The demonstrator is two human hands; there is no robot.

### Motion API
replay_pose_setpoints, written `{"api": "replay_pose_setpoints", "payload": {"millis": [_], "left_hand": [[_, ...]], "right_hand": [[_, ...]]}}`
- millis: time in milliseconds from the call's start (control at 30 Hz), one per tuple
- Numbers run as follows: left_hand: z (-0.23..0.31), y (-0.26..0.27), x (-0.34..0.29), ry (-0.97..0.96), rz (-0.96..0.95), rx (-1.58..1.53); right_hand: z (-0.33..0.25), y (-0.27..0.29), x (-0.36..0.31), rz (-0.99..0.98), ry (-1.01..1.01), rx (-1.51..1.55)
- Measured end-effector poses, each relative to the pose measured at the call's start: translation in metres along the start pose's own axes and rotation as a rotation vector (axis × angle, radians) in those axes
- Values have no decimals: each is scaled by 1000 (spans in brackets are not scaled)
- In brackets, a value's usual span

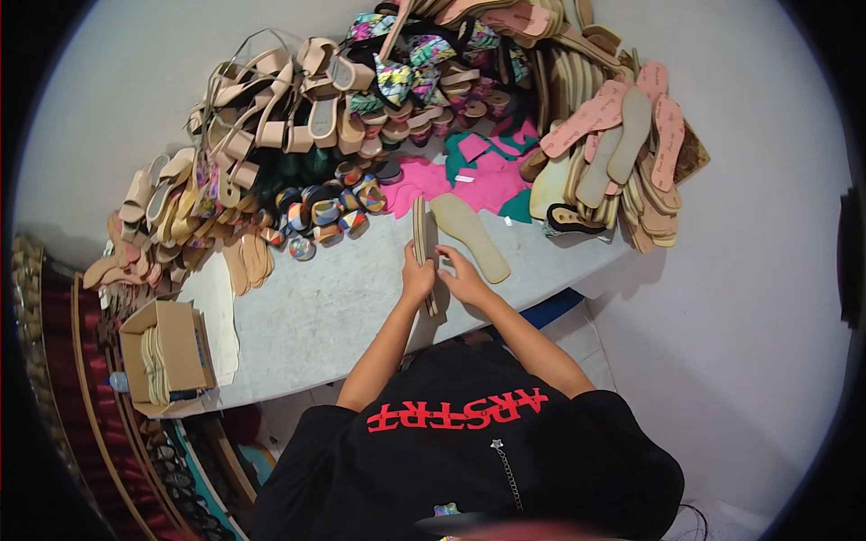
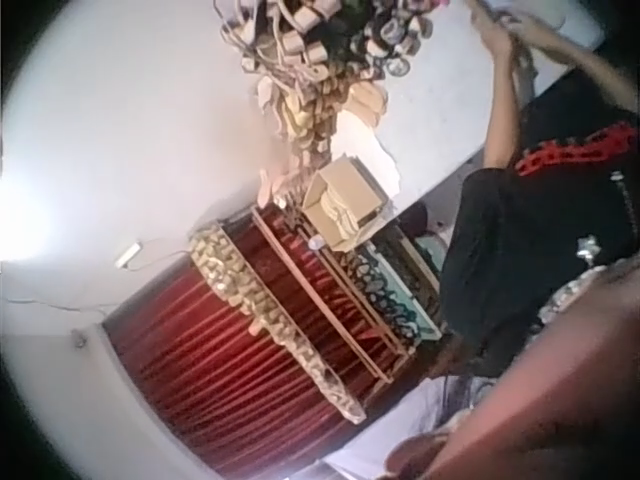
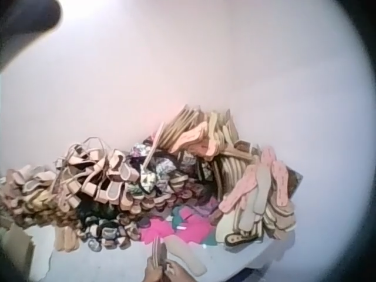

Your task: Sort and bundle stacks of shoe soles using string and place them into a cardboard box.

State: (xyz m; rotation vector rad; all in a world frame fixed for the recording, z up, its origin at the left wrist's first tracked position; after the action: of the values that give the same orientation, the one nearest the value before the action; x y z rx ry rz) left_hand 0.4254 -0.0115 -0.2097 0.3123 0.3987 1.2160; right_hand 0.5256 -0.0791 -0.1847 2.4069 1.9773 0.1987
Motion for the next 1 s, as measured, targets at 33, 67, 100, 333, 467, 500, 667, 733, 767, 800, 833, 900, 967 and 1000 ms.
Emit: {"api": "replay_pose_setpoints", "payload": {"millis": [33, 67, 100, 333, 467, 500, 667, 733, 767, 800, 833, 900, 967, 1000], "left_hand": [[4, -5, 1, -9, -12, -1], [8, -11, 2, 11, -41, 30], [10, -16, 2, 31, -65, 62], [-17, -25, 18, 171, -58, 132], [23, -36, 10, 175, 13, 93], [34, -40, 15, 71, 54, 67], [105, -90, 46, -75, -48, 27], [135, -111, 61, -150, -52, 93], [149, -123, 69, -157, -55, 91], [167, -134, 76, -213, -73, 69], [185, -146, 82, -268, -92, 46], [211, -171, 102, -335, -62, 45], [235, -193, 118, -399, -35, 45], [251, -203, 123, -466, -7, 109]], "right_hand": [[-4, 17, 0, 83, 29, -22], [-6, 33, -1, 103, 27, -28], [-11, 57, -3, 212, 62, -120], [-100, 245, -12, 959, 345, -566], [-104, 347, -3, 1190, 91, -716], [-102, 362, 4, 1206, -45, -724], [-95, 401, 28, 1182, -344, -736], [-99, 397, 35, 1126, -404, -704], [-104, 396, 33, 1177, -359, -711], [-112, 391, 31, 1225, -313, -715], [-114, 387, 31, 1222, -341, -684], [-107, 380, 32, 1216, -324, -603], [-97, 376, 33, 1209, -310, -524], [-96, 374, 33, 1195, -296, -547]]}}
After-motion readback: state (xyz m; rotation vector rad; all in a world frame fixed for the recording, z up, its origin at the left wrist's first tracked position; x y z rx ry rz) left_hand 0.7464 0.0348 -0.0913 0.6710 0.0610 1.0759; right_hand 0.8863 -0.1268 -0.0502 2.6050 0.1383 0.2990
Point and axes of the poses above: each hand's wrist, its own x-axis towards the middle knuckle, its own y-axis out of the back of the hand, z = x × y, the point moved 7 cm from there along x, towards the middle knuckle, and after that the axes turned 10 degrees about x, right-handed, at the moved point
